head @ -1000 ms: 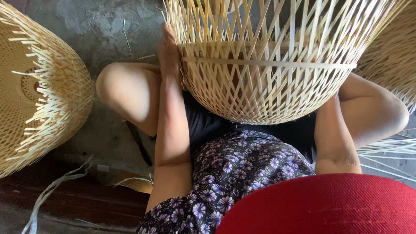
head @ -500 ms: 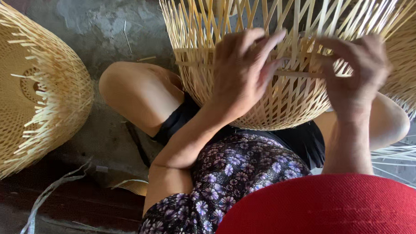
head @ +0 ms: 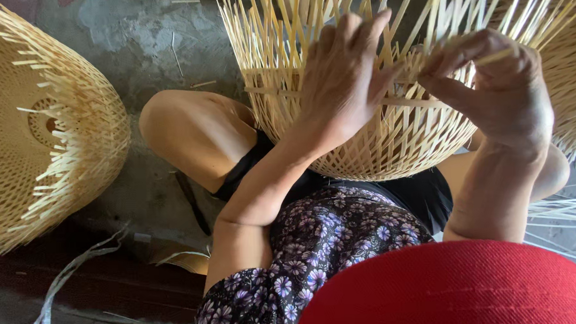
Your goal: The person weaves bamboo strips into a basket structure by hand, overlapping and tucking the pieces to form a lattice pattern.
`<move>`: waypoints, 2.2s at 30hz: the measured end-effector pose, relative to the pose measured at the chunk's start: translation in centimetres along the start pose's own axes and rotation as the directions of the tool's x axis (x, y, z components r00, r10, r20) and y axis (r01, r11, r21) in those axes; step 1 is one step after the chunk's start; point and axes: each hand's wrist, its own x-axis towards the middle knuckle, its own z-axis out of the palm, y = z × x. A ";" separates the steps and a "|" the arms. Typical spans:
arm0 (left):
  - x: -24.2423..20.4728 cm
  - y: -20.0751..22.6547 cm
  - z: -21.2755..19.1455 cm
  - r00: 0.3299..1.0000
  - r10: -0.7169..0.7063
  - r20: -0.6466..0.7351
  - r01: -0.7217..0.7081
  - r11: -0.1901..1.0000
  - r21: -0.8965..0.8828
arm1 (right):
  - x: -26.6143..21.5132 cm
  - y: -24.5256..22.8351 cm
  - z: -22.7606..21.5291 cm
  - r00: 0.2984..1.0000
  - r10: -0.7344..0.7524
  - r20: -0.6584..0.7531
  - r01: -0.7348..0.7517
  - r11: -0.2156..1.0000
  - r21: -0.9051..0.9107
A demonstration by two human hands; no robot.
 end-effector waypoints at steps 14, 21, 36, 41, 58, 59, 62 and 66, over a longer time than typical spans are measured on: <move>-0.3 -2.4 0.4 0.993 0.117 0.005 -0.106 0.916 -0.386 | 1.3 0.1 0.1 0.994 -0.031 0.107 0.080 0.869 -0.488; -0.7 -2.3 0.2 0.985 0.151 -0.078 -0.169 0.912 -0.375 | 1.6 0.5 -0.2 0.978 0.198 0.059 -0.131 0.816 -0.562; -1.5 -3.7 -0.5 0.990 0.137 -0.025 -0.130 0.839 -0.528 | 2.7 0.4 2.1 0.992 -0.033 0.125 0.091 0.863 -0.497; -0.6 -3.7 -1.8 0.995 0.014 0.103 0.042 0.851 -0.524 | 2.3 0.2 3.0 0.998 -0.004 0.058 0.021 0.957 -0.288; -3.4 -3.8 -1.9 0.954 0.181 -0.241 -0.246 0.930 -0.275 | 5.0 1.1 3.4 0.983 0.069 0.169 0.060 0.753 -0.655; -2.9 -4.1 -1.8 0.975 0.121 -0.186 -0.187 0.899 -0.396 | 4.6 0.5 3.1 0.967 0.244 0.076 -0.152 0.790 -0.594; -2.2 -4.5 -1.8 0.999 -0.024 -0.030 0.002 0.807 -0.591 | 4.2 0.4 3.3 0.951 0.307 0.020 -0.252 0.813 -0.526; -2.1 -3.6 -3.0 0.995 -0.079 -0.067 0.051 0.934 -0.353 | 2.3 0.5 4.7 0.973 -0.195 0.121 0.211 0.555 -0.804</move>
